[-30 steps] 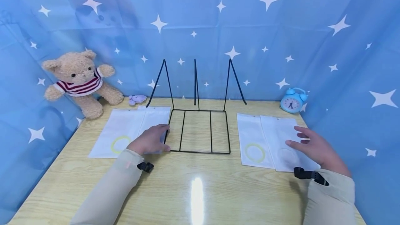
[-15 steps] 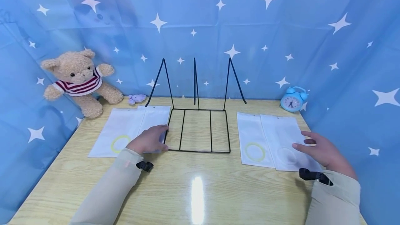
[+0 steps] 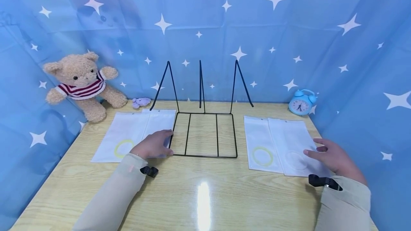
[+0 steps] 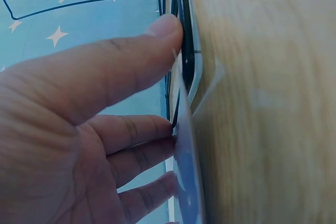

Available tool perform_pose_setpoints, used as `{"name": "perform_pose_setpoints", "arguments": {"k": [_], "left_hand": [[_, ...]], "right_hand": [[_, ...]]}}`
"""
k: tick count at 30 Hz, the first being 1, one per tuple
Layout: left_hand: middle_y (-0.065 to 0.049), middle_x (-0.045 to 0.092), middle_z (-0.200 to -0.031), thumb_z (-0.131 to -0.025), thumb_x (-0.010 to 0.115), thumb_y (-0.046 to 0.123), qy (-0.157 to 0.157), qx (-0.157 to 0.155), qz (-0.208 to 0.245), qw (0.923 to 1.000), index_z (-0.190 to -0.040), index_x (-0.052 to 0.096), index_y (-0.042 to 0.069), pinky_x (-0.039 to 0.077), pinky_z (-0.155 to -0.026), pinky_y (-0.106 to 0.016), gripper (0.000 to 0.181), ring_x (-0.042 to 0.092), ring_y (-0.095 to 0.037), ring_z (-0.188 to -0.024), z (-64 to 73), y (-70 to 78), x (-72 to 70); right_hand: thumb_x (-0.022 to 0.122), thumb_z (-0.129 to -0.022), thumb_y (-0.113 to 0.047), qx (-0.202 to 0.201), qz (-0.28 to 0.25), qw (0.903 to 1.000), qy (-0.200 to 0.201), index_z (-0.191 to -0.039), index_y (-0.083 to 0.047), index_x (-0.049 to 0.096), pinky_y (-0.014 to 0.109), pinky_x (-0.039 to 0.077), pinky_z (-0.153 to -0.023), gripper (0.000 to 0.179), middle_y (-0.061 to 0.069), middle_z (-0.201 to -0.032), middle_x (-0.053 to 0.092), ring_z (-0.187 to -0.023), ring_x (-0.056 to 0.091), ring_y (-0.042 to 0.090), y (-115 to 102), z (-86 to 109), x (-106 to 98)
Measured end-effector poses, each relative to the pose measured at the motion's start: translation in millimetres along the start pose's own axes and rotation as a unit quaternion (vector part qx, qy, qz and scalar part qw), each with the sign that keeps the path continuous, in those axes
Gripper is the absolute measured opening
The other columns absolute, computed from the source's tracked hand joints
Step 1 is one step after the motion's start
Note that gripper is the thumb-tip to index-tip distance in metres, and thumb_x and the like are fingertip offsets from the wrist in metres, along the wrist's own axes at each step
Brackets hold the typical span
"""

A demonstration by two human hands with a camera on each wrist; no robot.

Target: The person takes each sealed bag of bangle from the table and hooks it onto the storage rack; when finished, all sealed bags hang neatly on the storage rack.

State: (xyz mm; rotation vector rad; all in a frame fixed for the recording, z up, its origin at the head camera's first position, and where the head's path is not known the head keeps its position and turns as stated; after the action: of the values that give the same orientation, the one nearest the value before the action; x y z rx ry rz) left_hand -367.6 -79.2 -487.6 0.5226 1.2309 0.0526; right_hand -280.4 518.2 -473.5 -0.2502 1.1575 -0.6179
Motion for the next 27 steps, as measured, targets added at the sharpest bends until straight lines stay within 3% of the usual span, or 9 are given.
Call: {"name": "perform_pose_setpoints", "arguments": {"k": [8, 19, 22, 27], "left_hand": [[-0.009, 0.041, -0.168, -0.088, 0.087, 0.034, 0.0, -0.003, -0.001, 1.0, -0.16, 0.045, 0.007, 0.031, -0.124, -0.061, 0.087, 0.037, -0.035, -0.155, -0.6, -0.5, 0.7], [-0.008, 0.041, -0.168, -0.088, 0.087, 0.036, 0.002, -0.002, -0.001, 1.0, -0.16, 0.046, 0.007, 0.032, -0.124, -0.061, 0.087, 0.037, -0.035, -0.155, -0.2, 0.0, 2.1], [-0.009, 0.041, -0.168, -0.088, 0.087, 0.036, 0.004, -0.002, -0.002, 1.0, -0.16, 0.046, 0.007, 0.032, -0.124, -0.06, 0.087, 0.038, -0.035, -0.155, -0.6, -0.1, 1.6], [-0.009, 0.042, -0.168, -0.088, 0.087, 0.036, 0.003, -0.001, -0.005, 1.0, -0.16, 0.046, 0.008, 0.032, -0.124, -0.06, 0.088, 0.038, -0.034, -0.155, -1.9, -1.6, 2.2]], "right_hand": [[0.064, -0.095, -0.07, 0.011, 0.006, 0.9999, 0.0, -0.159, 0.015, 0.016, 0.067, 0.052, -0.091, 0.117, 0.051, -0.149, 0.029, -0.127, 0.038, 0.068, 12, -3.4, -1], [0.072, -0.095, -0.058, 0.006, 0.04, 0.9992, 0.001, -0.152, 0.02, 0.026, 0.05, 0.057, -0.081, 0.107, 0.05, -0.143, 0.039, -0.118, 0.05, 0.063, 24, -10.7, -1], [0.076, -0.092, -0.053, 0.021, 0.049, 0.9986, 0.001, -0.15, 0.021, 0.027, 0.057, 0.056, -0.084, 0.107, 0.052, -0.141, 0.036, -0.119, 0.049, 0.063, 30, -13.1, 1], [0.078, -0.091, -0.053, 0.045, 0.05, 0.9978, 0.002, -0.151, 0.021, 0.023, 0.073, 0.045, -0.099, 0.11, 0.054, -0.146, 0.02, -0.128, 0.033, 0.07, 34, -13.2, 4]]}}
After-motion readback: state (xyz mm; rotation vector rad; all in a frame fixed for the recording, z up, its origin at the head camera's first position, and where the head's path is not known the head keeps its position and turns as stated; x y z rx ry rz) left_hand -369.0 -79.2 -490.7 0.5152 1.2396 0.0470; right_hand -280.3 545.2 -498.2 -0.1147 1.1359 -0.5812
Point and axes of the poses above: each hand's wrist, its own z-axis away from the middle knuckle, its own x-axis out of the palm, y = z × x, the point moved 10 cm from there along -z, towards the middle knuckle
